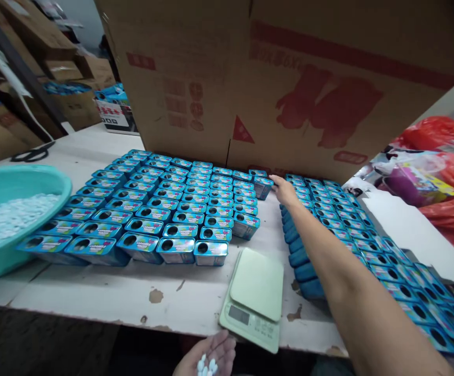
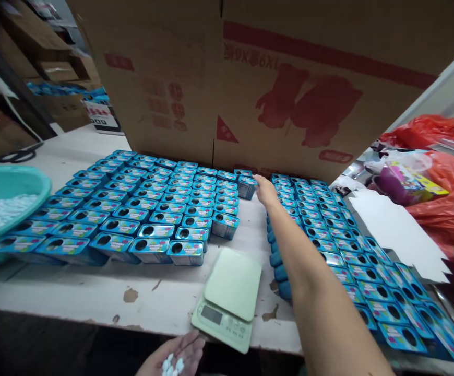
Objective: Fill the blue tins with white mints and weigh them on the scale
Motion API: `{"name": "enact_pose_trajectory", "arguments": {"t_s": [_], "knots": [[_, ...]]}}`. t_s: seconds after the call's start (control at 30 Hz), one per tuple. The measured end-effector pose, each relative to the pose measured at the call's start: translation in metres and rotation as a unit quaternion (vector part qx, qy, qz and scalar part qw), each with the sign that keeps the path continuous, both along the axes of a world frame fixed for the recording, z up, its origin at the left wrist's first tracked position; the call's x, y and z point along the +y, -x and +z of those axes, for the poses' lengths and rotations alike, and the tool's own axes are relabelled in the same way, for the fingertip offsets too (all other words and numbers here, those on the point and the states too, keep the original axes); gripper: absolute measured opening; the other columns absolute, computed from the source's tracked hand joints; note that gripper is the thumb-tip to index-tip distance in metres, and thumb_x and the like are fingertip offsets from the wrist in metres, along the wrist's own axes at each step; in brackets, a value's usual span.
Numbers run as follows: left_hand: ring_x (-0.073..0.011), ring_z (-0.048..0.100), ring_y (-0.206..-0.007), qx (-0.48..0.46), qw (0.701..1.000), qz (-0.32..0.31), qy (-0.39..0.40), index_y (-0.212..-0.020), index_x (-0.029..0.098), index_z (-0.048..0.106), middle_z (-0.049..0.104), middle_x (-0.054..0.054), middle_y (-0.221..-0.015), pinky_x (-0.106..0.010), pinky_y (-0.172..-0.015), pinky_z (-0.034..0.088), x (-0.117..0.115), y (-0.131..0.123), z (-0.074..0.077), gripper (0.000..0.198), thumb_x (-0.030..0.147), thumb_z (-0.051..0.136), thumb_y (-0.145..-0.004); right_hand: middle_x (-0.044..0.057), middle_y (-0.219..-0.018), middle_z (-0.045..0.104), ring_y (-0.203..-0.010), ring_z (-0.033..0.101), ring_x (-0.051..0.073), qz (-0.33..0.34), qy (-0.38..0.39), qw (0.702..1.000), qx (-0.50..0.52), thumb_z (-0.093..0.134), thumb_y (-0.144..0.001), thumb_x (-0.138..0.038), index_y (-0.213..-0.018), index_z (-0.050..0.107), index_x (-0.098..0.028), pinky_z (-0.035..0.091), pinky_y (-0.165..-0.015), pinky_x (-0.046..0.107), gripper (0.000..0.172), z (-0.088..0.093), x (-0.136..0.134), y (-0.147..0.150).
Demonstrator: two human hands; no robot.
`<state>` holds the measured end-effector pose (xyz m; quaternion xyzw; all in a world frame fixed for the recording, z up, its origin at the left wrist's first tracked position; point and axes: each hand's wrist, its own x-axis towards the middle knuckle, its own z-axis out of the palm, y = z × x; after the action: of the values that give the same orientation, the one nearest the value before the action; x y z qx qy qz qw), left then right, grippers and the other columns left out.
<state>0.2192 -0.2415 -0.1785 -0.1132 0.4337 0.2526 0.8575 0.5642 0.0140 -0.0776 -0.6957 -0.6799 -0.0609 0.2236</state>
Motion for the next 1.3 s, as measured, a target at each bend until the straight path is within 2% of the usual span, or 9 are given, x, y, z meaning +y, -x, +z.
{"name": "enact_pose_trajectory", "arguments": {"t_s": [0.2, 0.3, 0.4, 0.57, 0.77, 0.87, 1.03, 1.2, 1.3], "knots": [[-0.0229, 0.059, -0.091, -0.032, 0.998, -0.032, -0.038, -0.115, 0.003, 0.044, 0.061, -0.018, -0.100, -0.030, -0.080, 0.047, -0.009, 0.000, 0.005, 0.044, 0.014, 0.055, -0.074, 0.006, -0.100, 0.059, -0.098, 0.051, 0.019, 0.071, 0.042, 0.995, -0.059, 0.049, -0.080, -0.030, -0.095, 0.061, -0.020, 0.036, -0.089, 0.036, 0.022, 0.049, -0.172, -0.023], [-0.0225, 0.058, -0.093, -0.035, 0.996, -0.048, -0.060, -0.115, 0.005, 0.044, 0.060, -0.018, -0.102, -0.031, -0.083, 0.046, -0.015, -0.002, 0.001, 0.043, 0.013, 0.053, -0.074, 0.005, -0.091, 0.059, -0.088, 0.052, 0.019, 0.092, 0.139, 0.978, -0.125, 0.053, -0.077, -0.037, -0.086, 0.063, -0.021, 0.039, -0.080, 0.036, 0.021, 0.042, -0.256, -0.016], [-0.0220, 0.060, -0.089, -0.036, 0.995, -0.068, -0.065, -0.114, 0.005, 0.045, 0.061, -0.018, -0.101, -0.031, -0.080, 0.047, -0.021, -0.005, 0.001, 0.041, 0.015, 0.054, -0.074, 0.006, -0.093, 0.056, -0.086, 0.050, 0.020, 0.048, 0.160, 0.972, -0.164, 0.060, -0.072, -0.032, -0.087, 0.062, -0.023, 0.040, -0.073, 0.035, 0.018, 0.017, -0.298, -0.006], [-0.0200, 0.061, -0.085, -0.031, 0.993, -0.078, -0.083, -0.110, 0.005, 0.048, 0.061, -0.017, -0.100, -0.029, -0.079, 0.048, -0.028, -0.006, 0.012, 0.039, 0.017, 0.056, -0.073, 0.007, -0.109, 0.050, -0.098, 0.044, 0.022, 0.010, 0.100, 0.976, -0.192, 0.052, -0.077, -0.017, -0.081, 0.061, -0.022, 0.037, -0.079, 0.037, 0.012, 0.007, -0.307, 0.013], [-0.0188, 0.061, -0.082, -0.005, 0.994, -0.056, -0.093, -0.108, 0.004, 0.049, 0.062, -0.017, -0.094, -0.029, -0.077, 0.048, -0.031, -0.008, 0.027, 0.038, 0.017, 0.056, -0.073, 0.005, -0.118, 0.043, -0.104, 0.039, 0.019, 0.184, 0.091, 0.954, -0.219, 0.041, -0.081, -0.009, -0.095, 0.054, -0.020, 0.034, -0.084, 0.033, 0.021, 0.050, -0.282, 0.056], [-0.0187, 0.062, -0.080, -0.005, 0.995, -0.046, -0.092, -0.106, 0.003, 0.050, 0.063, -0.017, -0.093, -0.028, -0.075, 0.049, -0.034, -0.008, 0.029, 0.036, 0.017, 0.055, -0.073, 0.005, -0.111, 0.047, -0.099, 0.041, 0.019, 0.247, 0.104, 0.931, -0.246, 0.043, -0.079, -0.006, -0.087, 0.054, -0.019, 0.034, -0.078, 0.032, 0.019, 0.053, -0.254, 0.079], [-0.0194, 0.061, -0.082, -0.018, 0.995, -0.037, -0.096, -0.107, 0.004, 0.050, 0.063, -0.016, -0.095, -0.027, -0.075, 0.049, -0.037, -0.004, 0.029, 0.036, 0.018, 0.055, -0.073, 0.007, -0.094, 0.052, -0.085, 0.045, 0.018, 0.260, 0.106, 0.923, -0.262, 0.046, -0.078, -0.009, -0.080, 0.055, -0.017, 0.033, -0.071, 0.032, 0.013, 0.047, -0.228, 0.105], [-0.0214, 0.058, -0.091, -0.079, 0.991, -0.029, -0.102, -0.107, 0.005, 0.051, 0.060, -0.016, -0.102, -0.031, -0.081, 0.046, -0.034, -0.007, 0.035, 0.033, 0.022, 0.049, -0.078, 0.009, -0.094, 0.053, -0.083, 0.045, 0.018, 0.256, 0.077, 0.952, -0.150, 0.043, -0.083, -0.016, -0.097, 0.053, -0.016, 0.036, -0.072, 0.031, 0.018, 0.039, -0.263, 0.139], [-0.0173, 0.060, -0.085, -0.144, 0.984, -0.014, -0.100, -0.101, 0.008, 0.054, 0.064, -0.010, -0.091, -0.030, -0.080, 0.045, -0.033, -0.010, 0.038, 0.029, 0.025, 0.045, -0.080, 0.008, -0.093, 0.054, -0.083, 0.047, 0.017, 0.336, 0.125, 0.930, -0.082, 0.044, -0.081, -0.014, -0.104, 0.050, -0.014, 0.040, -0.072, 0.029, 0.024, 0.014, -0.300, 0.175]]}}
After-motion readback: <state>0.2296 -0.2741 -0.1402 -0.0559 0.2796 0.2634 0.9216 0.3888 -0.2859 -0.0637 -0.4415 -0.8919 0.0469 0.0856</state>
